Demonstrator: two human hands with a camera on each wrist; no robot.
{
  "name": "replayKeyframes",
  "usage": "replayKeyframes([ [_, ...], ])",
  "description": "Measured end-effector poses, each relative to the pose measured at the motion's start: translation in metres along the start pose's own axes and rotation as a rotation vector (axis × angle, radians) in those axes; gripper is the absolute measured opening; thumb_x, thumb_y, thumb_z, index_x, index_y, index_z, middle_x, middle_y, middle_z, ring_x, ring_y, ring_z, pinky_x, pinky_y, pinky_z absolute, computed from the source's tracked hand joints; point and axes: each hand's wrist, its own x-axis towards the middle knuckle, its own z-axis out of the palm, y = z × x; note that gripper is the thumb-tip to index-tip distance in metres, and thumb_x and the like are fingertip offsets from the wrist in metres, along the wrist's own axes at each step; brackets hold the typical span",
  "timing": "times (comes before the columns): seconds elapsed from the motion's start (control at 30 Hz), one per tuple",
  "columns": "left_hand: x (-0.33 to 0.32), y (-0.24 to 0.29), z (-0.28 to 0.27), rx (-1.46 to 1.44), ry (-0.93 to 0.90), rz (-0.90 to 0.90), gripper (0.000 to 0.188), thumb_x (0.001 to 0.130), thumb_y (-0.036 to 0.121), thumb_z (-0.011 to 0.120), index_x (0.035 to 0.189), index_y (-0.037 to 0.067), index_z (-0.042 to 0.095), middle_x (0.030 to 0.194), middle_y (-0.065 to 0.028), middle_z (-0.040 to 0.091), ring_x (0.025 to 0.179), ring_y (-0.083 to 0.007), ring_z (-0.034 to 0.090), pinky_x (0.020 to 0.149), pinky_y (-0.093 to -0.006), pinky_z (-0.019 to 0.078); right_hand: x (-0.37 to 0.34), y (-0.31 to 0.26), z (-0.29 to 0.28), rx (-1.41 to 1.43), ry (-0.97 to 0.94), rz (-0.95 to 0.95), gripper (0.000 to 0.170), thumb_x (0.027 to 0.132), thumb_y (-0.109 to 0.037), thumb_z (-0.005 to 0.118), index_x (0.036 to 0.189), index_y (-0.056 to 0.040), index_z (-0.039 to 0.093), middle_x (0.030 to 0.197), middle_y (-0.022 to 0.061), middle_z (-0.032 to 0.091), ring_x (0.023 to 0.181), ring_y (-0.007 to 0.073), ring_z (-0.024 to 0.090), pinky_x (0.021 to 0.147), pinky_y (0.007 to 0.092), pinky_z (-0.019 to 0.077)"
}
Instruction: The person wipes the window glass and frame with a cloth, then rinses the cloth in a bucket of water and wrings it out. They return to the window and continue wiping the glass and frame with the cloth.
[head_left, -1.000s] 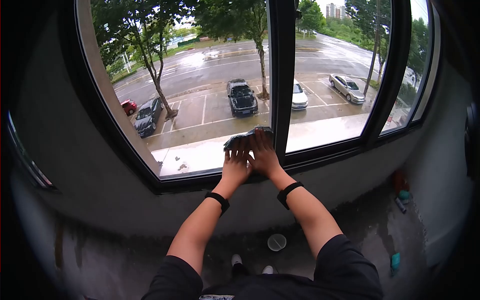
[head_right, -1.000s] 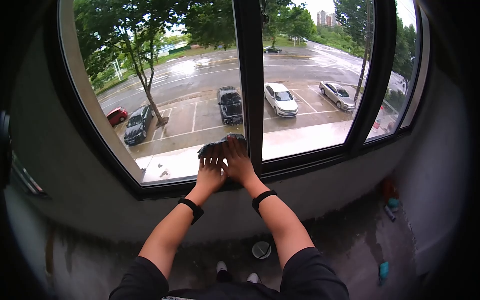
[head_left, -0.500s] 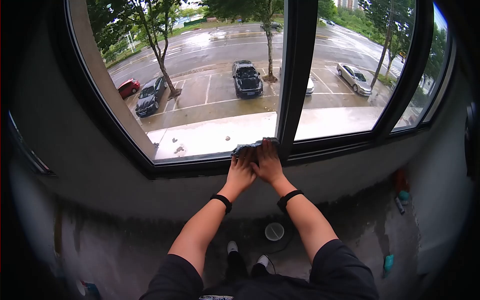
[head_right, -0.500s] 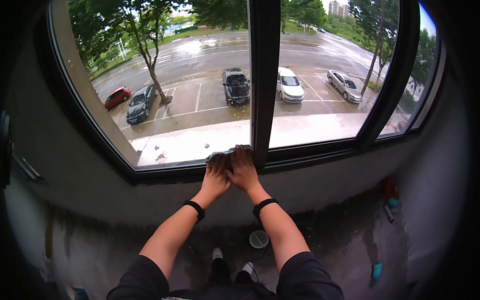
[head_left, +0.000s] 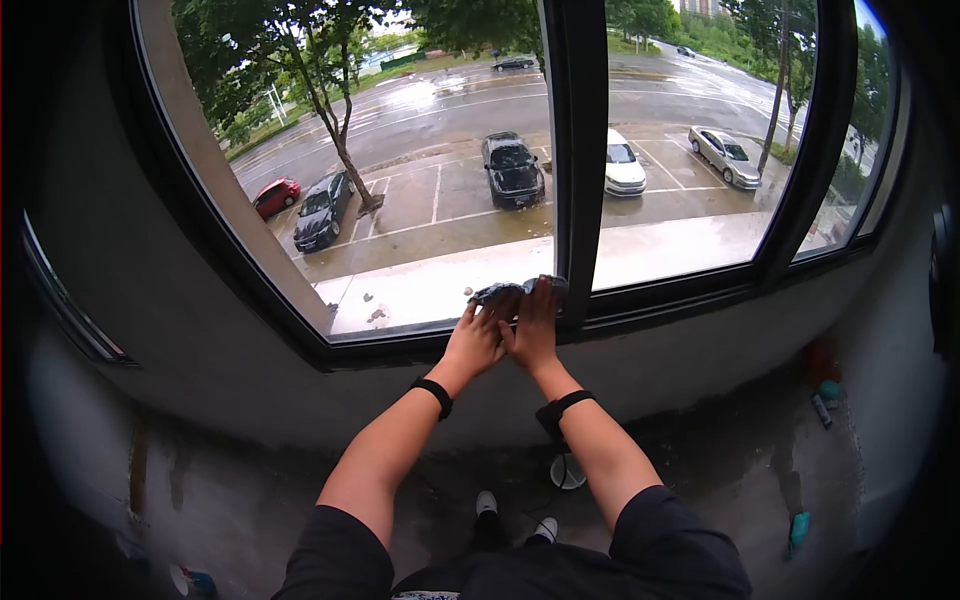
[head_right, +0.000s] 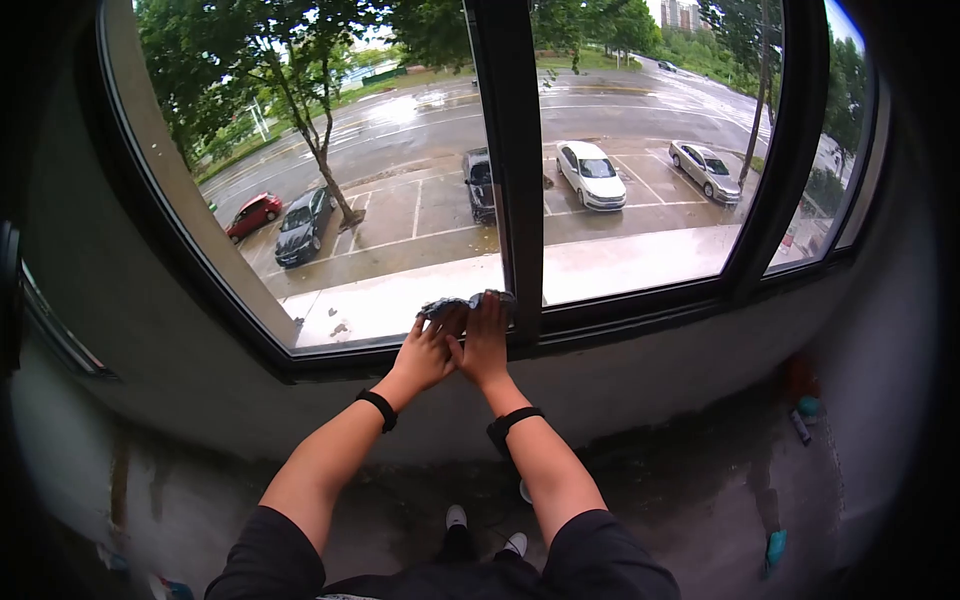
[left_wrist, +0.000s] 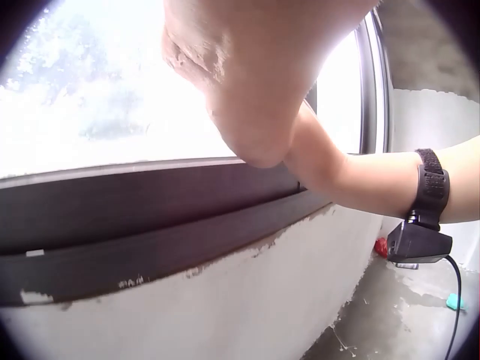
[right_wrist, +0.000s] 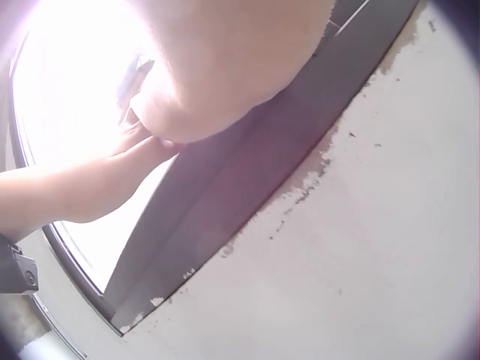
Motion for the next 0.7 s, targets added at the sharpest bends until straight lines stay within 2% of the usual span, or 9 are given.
replayKeyframes([
  [0.07, 0.019, -0.005, -0.024, 0.037, 0.021, 0.002, 0.064, 0.093, 0.034, 0.053, 0.152, 0.01, 0.05, 0.167, -0.0087, 0.034, 0.154, -0.0262, 0.029, 0.121, -0.0577, 0.0285, 0.028, -0.003, -0.014, 0.049, -0.014, 0.031, 0.082, 0.099, -0.057, 0.05, 0.143, 0.0122, 0.042, 0.164, 0.0365, 0.018, 0.155, 0.0514, 0.014, 0.123, 0.0642, 0.0141],
  [0.17, 0.045, -0.018, -0.056, 0.058, 0.079, 0.064, 0.065, 0.09, 0.033, 0.057, 0.151, 0.012, 0.052, 0.166, -0.0081, 0.035, 0.154, -0.0249, 0.029, 0.123, -0.0549, 0.026, 0.064, -0.011, -0.029, 0.107, 0.108, 0.037, 0.085, 0.1, -0.057, 0.048, 0.148, 0.0123, 0.036, 0.163, 0.0364, 0.02, 0.155, 0.0518, 0.014, 0.123, 0.0628, 0.0142],
  [0.2, 0.052, -0.024, -0.068, 0.068, 0.088, 0.097, 0.065, 0.089, 0.033, 0.058, 0.15, 0.012, 0.052, 0.166, -0.0077, 0.035, 0.154, -0.0242, 0.028, 0.124, -0.0541, 0.0247, 0.073, -0.014, -0.032, 0.138, 0.167, 0.032, 0.083, 0.1, -0.055, 0.05, 0.148, 0.0116, 0.037, 0.164, 0.0359, 0.02, 0.154, 0.0522, 0.014, 0.123, 0.0622, 0.0144],
  [0.3, 0.062, -0.049, -0.092, 0.077, 0.001, 0.182, 0.067, 0.088, 0.036, 0.062, 0.15, 0.014, 0.052, 0.166, -0.007, 0.035, 0.155, -0.023, 0.028, 0.125, -0.0528, 0.0213, 0.09, -0.016, -0.039, 0.136, 0.119, -0.012, 0.085, 0.099, -0.053, 0.055, 0.151, 0.011, 0.033, 0.165, 0.0349, 0.017, 0.155, 0.0517, 0.013, 0.124, 0.0612, 0.0144],
  [0.33, 0.065, -0.055, -0.1, 0.101, 0.031, 0.195, 0.069, 0.088, 0.039, 0.064, 0.151, 0.015, 0.051, 0.167, -0.0072, 0.034, 0.155, -0.0244, 0.026, 0.126, -0.0536, 0.0192, 0.1, -0.015, -0.044, 0.124, 0.089, -0.042, 0.089, 0.099, -0.054, 0.055, 0.153, 0.0112, 0.029, 0.165, 0.0354, 0.015, 0.155, 0.0522, 0.012, 0.124, 0.0611, 0.0138],
  [0.4, 0.074, -0.061, -0.118, 0.154, 0.062, 0.185, 0.07, 0.089, 0.041, 0.064, 0.152, 0.015, 0.049, 0.168, -0.0077, 0.032, 0.156, -0.0264, 0.024, 0.125, -0.054, 0.0195, 0.126, -0.015, -0.056, 0.057, 0.119, -0.125, 0.089, 0.098, -0.052, 0.058, 0.153, 0.0112, 0.029, 0.165, 0.0338, 0.018, 0.155, 0.0501, 0.015, 0.124, 0.058, 0.017],
  [0.47, 0.092, -0.061, -0.144, 0.142, 0.043, 0.13, 0.069, 0.089, 0.039, 0.064, 0.151, 0.014, 0.05, 0.168, -0.0063, 0.03, 0.156, -0.0239, 0.024, 0.127, -0.0527, 0.0176, 0.156, -0.023, -0.074, 0.094, 0.173, -0.124, 0.084, 0.097, -0.049, 0.061, 0.153, 0.0076, 0.034, 0.165, 0.0312, 0.021, 0.154, 0.0475, 0.019, 0.124, 0.058, 0.0193],
  [0.6, 0.113, -0.073, -0.169, 0.275, 0.12, 0.207, 0.071, 0.088, 0.042, 0.065, 0.152, 0.015, 0.05, 0.169, -0.0077, 0.028, 0.158, -0.0271, 0.018, 0.126, -0.0551, 0.0158, 0.18, -0.034, -0.081, 0.103, 0.238, -0.048, 0.088, 0.098, -0.049, 0.06, 0.155, 0.0106, 0.028, 0.165, 0.0318, 0.021, 0.155, 0.0485, 0.018, 0.124, 0.0567, 0.0196],
  [0.7, 0.119, -0.08, -0.184, 0.172, 0.04, 0.233, 0.073, 0.088, 0.043, 0.065, 0.153, 0.016, 0.047, 0.169, -0.0088, 0.027, 0.158, -0.0274, 0.017, 0.126, -0.055, 0.0138, 0.192, -0.037, -0.091, 0.075, 0.227, -0.073, 0.088, 0.098, -0.048, 0.059, 0.155, 0.0114, 0.028, 0.165, 0.0324, 0.021, 0.155, 0.0484, 0.017, 0.124, 0.0563, 0.0191],
])
